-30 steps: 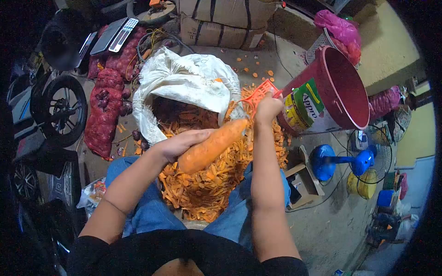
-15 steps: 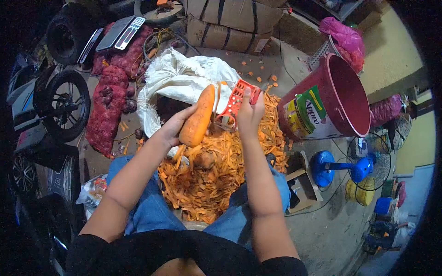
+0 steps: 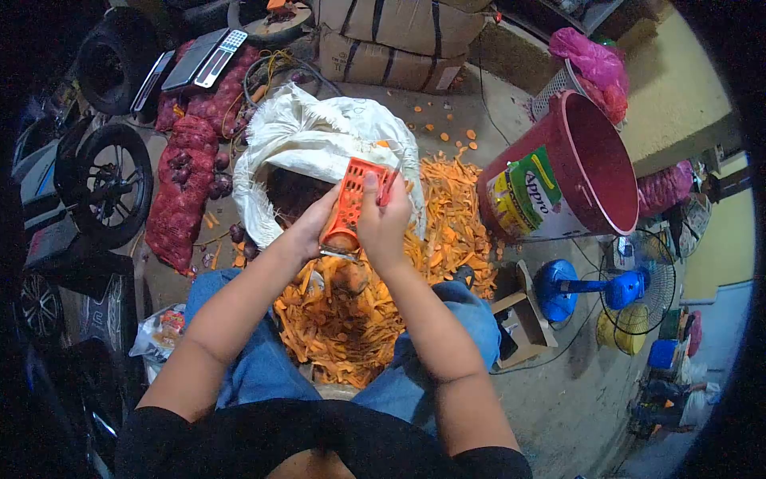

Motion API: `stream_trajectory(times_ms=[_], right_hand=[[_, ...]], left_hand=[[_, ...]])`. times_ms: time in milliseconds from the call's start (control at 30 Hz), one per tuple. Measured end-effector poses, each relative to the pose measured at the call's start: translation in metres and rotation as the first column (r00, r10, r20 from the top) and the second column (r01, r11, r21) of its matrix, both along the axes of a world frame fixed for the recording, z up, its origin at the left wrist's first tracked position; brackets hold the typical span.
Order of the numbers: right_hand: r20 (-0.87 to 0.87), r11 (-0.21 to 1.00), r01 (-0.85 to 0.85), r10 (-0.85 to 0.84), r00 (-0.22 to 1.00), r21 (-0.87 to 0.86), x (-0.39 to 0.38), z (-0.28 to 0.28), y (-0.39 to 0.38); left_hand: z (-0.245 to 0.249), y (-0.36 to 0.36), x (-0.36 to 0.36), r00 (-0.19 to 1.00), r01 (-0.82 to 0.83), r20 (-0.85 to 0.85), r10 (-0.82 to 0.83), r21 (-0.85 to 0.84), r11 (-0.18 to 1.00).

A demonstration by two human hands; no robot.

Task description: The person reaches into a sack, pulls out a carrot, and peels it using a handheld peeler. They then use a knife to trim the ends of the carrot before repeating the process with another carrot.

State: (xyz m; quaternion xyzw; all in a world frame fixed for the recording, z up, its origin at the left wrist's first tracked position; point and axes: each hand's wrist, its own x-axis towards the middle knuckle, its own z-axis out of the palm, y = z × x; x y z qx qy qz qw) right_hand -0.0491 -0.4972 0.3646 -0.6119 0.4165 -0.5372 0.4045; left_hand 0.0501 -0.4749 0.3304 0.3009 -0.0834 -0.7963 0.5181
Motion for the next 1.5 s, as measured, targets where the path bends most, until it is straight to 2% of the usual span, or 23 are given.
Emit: stream_trajectory(times_ms=[167,233,300,333,400,433,500,533,600,633,700,733,767,800,900,933,1000,1033,1167,1233,1367,1433,1500], right_hand=[[-0.083,0.995,0.088,-0.091,0.992,-0.043,-0.003,-0.012,-0.012],[-0.118,0.992,0.111,-0.117,0.986,-0.06,-0.009,-0.016,-0.023],[-0.042,0.976,0.158,-0.154,0.987,0.15,-0.023,-0.01,-0.038],[-0.04,0.976,0.16,-0.155,0.987,0.151,-0.028,-0.01,-0.046],[-0.14,0.926,0.367,-0.375,0.916,-0.085,-0.042,-0.013,-0.063],[-0.138,0.925,0.37,-0.379,0.915,-0.084,-0.053,-0.019,-0.077],[-0.21,0.806,0.577,-0.592,0.778,-0.133,-0.075,-0.035,-0.099],[-0.208,0.802,0.582,-0.597,0.775,-0.133,-0.078,-0.03,-0.098],[-0.136,0.763,0.503,-0.493,0.859,0.406,-0.083,-0.016,-0.095],[-0.137,0.766,0.502,-0.492,0.86,0.402,-0.08,-0.01,-0.09],[0.262,0.867,0.321,-0.434,0.862,0.381,-0.062,-0.003,-0.076],[0.263,0.871,0.313,-0.426,0.866,0.379,-0.052,-0.002,-0.068],[0.19,0.914,0.313,-0.366,0.911,0.259,-0.042,-0.001,-0.06],[0.109,0.944,0.299,-0.315,0.943,0.137,-0.035,-0.001,-0.054],[0.176,0.985,0.145,-0.16,0.971,0.098,-0.021,-0.008,-0.046],[0.049,0.984,0.147,-0.153,0.987,0.102,-0.026,-0.009,-0.047],[0.01,0.98,0.162,-0.164,0.986,0.115,-0.034,-0.011,-0.051],[-0.028,0.976,0.178,-0.176,0.984,0.125,-0.036,-0.013,-0.053],[0.119,0.98,0.174,-0.185,0.976,0.097,-0.033,-0.013,-0.054],[0.303,0.96,0.054,-0.14,0.942,0.275,-0.026,-0.005,-0.046],[0.239,0.955,-0.017,-0.056,0.969,0.294,-0.011,-0.001,-0.02],[0.075,0.999,0.038,-0.039,0.996,0.014,-0.002,-0.008,-0.01],[0.02,0.997,0.058,-0.057,0.998,-0.041,-0.001,-0.006,-0.006]], left_hand=[[0.011,0.004,-0.004,0.989,0.04,0.142,-0.046,0.048,0.998],[0.013,0.007,-0.001,0.929,0.255,0.269,-0.253,0.031,0.967],[0.01,0.011,-0.008,0.945,0.205,0.251,-0.21,0.045,0.978],[0.015,0.014,-0.007,0.917,0.275,0.282,-0.281,0.06,0.959],[0.038,0.021,-0.002,0.848,0.426,0.316,-0.425,0.067,0.902],[0.039,0.023,-0.002,0.846,0.429,0.318,-0.428,0.068,0.901],[0.038,0.029,-0.004,0.811,0.482,0.419,-0.408,-0.082,0.873],[0.035,0.029,-0.005,0.818,0.523,0.406,-0.408,-0.227,0.822],[0.037,0.029,-0.004,0.846,0.465,0.372,-0.383,-0.161,0.871],[0.04,0.029,-0.003,0.876,0.395,0.337,-0.345,-0.09,0.914],[0.035,0.024,0.005,0.907,0.318,0.316,-0.278,-0.082,0.945],[0.03,0.019,0.009,0.925,0.281,0.269,-0.267,-0.013,0.96],[0.025,0.014,0.011,0.941,0.247,0.224,-0.254,0.056,0.967],[0.013,0.01,0.012,0.97,0.198,0.142,-0.197,0.006,0.98],[0.007,0.008,0.018,0.966,0.214,0.156,-0.204,-0.05,0.976],[0.009,0.008,0.019,0.967,0.213,0.157,-0.203,-0.05,0.976],[0.018,0.008,0.019,0.995,0.036,0.092,-0.03,-0.06,0.998],[0.018,0.006,0.02,0.995,0.037,0.093,-0.032,-0.06,0.997],[0.011,0.003,0.023,0.987,0.061,0.154,-0.049,-0.069,0.996],[0.01,0.002,0.019,0.998,0.009,0.065,-0.011,0.031,0.999],[0.0,-0.001,0.008,0.999,-0.035,-0.031,0.038,0.075,0.997],[-0.002,-0.002,0.005,0.993,-0.014,-0.12,0.021,0.052,0.999],[-0.002,0.0,0.003,0.995,0.004,-0.099,-0.002,0.021,1.0]])
